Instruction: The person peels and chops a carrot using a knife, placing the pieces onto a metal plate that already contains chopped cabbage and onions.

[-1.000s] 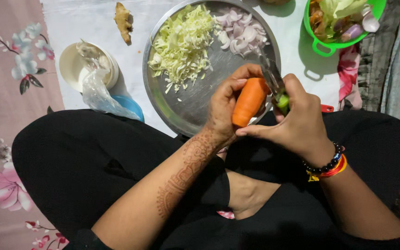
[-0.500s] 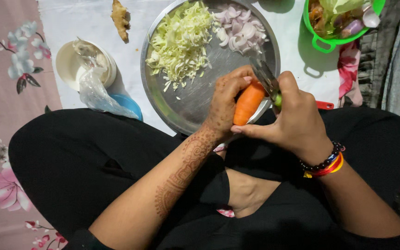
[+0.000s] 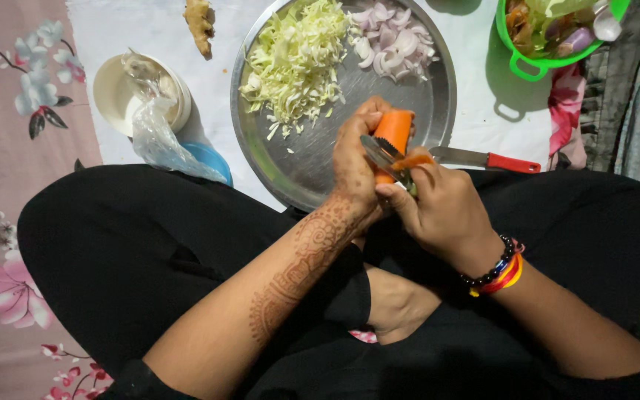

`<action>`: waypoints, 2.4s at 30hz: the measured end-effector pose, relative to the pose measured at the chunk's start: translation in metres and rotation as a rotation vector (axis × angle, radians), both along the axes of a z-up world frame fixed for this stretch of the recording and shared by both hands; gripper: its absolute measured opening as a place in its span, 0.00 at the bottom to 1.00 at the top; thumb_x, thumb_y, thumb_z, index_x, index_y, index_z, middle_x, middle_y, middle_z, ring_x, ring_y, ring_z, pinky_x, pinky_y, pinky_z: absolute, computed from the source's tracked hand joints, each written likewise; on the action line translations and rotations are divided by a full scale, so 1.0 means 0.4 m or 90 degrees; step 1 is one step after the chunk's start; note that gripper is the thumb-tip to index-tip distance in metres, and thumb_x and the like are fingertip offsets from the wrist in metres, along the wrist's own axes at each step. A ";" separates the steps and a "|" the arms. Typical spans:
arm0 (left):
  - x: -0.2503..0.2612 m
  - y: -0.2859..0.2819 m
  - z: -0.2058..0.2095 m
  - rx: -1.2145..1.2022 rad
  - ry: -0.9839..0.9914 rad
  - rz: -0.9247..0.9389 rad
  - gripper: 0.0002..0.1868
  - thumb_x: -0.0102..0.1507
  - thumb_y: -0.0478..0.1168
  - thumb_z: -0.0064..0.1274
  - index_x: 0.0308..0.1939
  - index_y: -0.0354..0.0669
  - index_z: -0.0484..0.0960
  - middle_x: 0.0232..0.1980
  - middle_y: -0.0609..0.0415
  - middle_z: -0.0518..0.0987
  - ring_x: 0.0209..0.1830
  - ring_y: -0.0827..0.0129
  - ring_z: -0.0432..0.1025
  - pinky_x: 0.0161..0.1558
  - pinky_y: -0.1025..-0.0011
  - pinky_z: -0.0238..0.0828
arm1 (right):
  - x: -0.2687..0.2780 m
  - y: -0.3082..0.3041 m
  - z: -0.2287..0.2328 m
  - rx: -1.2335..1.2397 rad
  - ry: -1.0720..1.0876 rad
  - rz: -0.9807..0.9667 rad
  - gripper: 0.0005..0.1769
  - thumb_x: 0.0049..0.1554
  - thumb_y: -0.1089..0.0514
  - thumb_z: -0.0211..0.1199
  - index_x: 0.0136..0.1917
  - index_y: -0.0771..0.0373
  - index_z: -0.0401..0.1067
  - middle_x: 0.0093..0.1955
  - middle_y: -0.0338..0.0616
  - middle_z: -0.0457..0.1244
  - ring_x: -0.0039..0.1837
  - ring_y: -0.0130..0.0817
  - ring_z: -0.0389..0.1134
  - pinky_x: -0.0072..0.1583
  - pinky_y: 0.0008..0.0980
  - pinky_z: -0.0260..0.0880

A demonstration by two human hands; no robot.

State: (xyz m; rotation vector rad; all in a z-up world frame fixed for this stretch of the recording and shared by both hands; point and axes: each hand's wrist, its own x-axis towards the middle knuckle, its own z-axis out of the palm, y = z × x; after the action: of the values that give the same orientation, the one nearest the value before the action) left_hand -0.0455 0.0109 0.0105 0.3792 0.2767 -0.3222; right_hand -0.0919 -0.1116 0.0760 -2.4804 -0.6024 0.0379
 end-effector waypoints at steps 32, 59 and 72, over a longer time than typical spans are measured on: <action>0.032 0.002 -0.030 -0.239 0.020 -0.112 0.16 0.70 0.44 0.44 0.51 0.33 0.72 0.53 0.42 0.77 0.56 0.57 0.75 0.65 0.60 0.74 | 0.039 -0.049 0.008 0.440 0.565 -0.063 0.28 0.67 0.43 0.51 0.44 0.70 0.76 0.36 0.40 0.68 0.38 0.24 0.68 0.42 0.25 0.69; 0.039 0.022 0.023 -0.025 -0.024 -0.149 0.16 0.72 0.46 0.39 0.53 0.36 0.71 0.42 0.39 0.76 0.24 0.67 0.67 0.26 0.73 0.63 | 0.224 -0.369 -0.038 0.577 0.414 -0.235 0.28 0.79 0.46 0.50 0.41 0.64 0.64 0.31 0.46 0.58 0.28 0.27 0.55 0.34 0.28 0.50; 0.035 0.024 0.014 0.024 -0.053 -0.171 0.19 0.72 0.43 0.38 0.51 0.29 0.76 0.42 0.39 0.76 0.23 0.69 0.66 0.25 0.76 0.64 | 0.284 -0.362 -0.029 0.756 0.562 -0.328 0.40 0.77 0.31 0.28 0.46 0.64 0.65 0.35 0.37 0.53 0.34 0.23 0.51 0.42 0.25 0.55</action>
State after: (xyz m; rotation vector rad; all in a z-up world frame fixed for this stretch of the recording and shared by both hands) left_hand -0.0315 0.0203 0.0160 0.4675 0.1508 -0.5636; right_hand 0.0217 -0.2564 0.0646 -1.1818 0.3515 0.4119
